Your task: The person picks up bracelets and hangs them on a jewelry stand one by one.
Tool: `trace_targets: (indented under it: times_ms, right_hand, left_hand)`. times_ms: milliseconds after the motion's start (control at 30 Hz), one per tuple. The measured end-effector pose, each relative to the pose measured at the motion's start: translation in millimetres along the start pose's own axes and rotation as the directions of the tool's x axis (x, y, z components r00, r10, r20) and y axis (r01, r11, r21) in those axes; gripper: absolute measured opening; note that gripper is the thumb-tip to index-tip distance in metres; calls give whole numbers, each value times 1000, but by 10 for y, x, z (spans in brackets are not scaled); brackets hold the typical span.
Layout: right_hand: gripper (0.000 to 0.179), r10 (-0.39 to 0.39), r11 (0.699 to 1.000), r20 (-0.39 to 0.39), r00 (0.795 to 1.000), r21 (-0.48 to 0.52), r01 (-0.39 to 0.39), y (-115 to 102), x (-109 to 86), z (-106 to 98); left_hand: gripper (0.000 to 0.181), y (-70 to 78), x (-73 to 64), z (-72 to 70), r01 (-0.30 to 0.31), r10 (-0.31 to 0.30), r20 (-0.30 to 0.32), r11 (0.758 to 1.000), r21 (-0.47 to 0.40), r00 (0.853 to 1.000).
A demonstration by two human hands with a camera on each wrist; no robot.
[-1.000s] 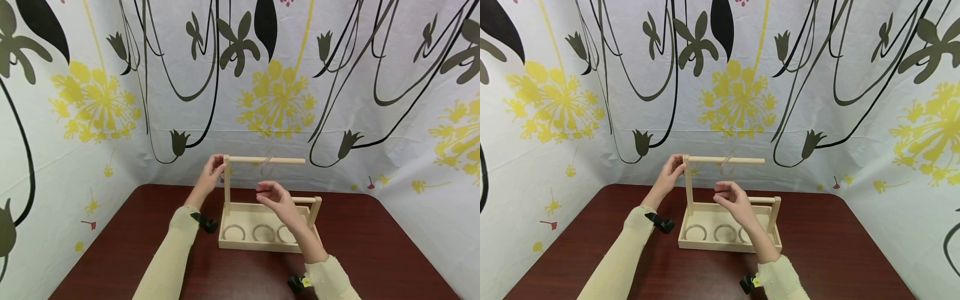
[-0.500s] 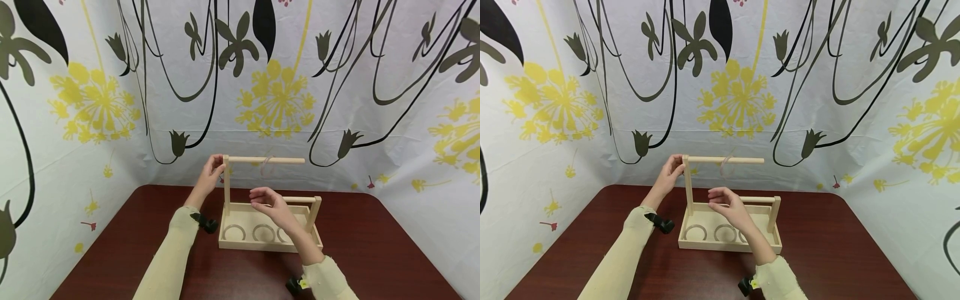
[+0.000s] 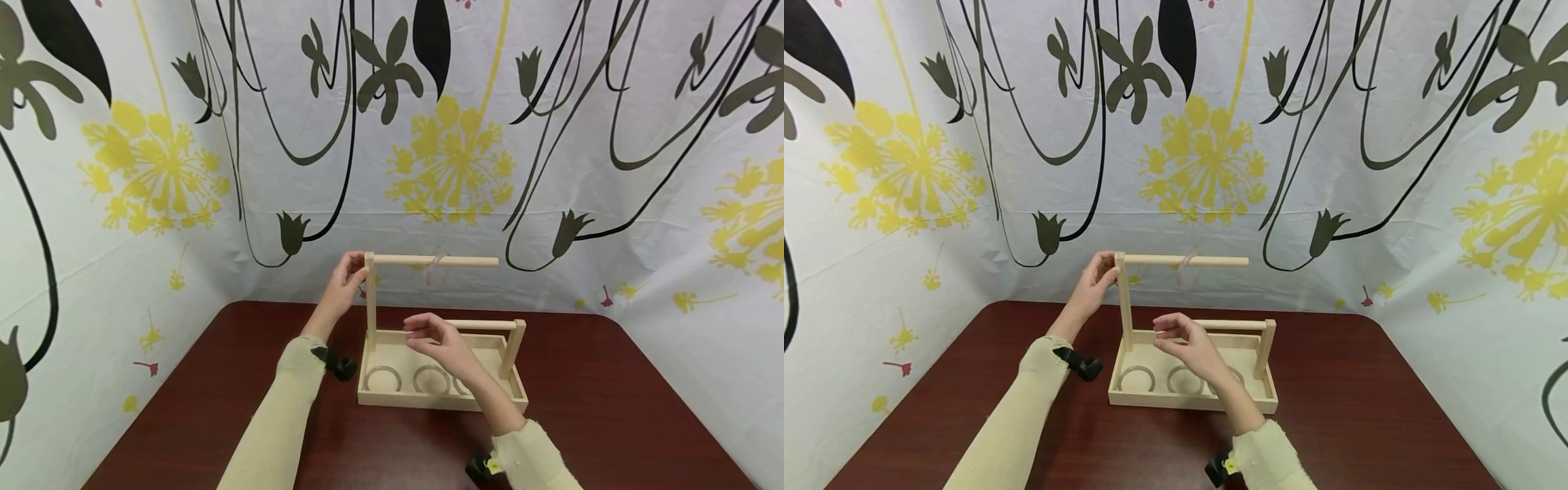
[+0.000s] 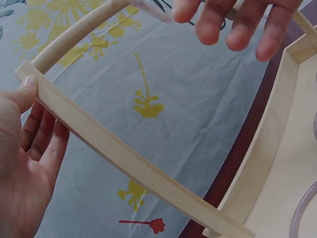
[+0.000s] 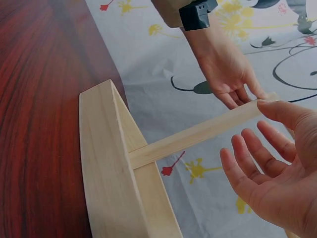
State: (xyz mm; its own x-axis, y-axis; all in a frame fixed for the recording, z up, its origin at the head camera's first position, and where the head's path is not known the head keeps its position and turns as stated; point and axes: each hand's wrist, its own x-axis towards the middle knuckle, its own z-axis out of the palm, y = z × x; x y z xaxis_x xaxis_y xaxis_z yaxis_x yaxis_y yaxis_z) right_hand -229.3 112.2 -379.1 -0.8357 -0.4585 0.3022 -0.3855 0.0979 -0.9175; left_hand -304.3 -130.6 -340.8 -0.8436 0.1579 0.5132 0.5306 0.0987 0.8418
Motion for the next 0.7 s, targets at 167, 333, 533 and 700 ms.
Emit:
trace_targets:
  times_ms: [167, 333, 533, 700]
  right_hand:
    - [33, 22, 1000, 8, 1000, 15, -22, 44, 7, 25]
    - [34, 67, 997, 19, 998, 21, -68, 70, 3, 53]
    - [34, 86, 996, 44, 995, 0, -86, 136, -6, 68]
    - [36, 65, 998, 71, 995, -27, -64, 196, -9, 84]
  left_hand:
    - [32, 1, -7, -8, 3, -3, 2, 1000, 12, 1000]
    - [33, 21, -14, -10, 8, -9, 7, 1000, 18, 1000]
    - [33, 24, -9, -10, 13, -13, 7, 1000, 25, 1000]
    - [34, 24, -9, -9, 17, -17, 12, 999, 32, 1000]
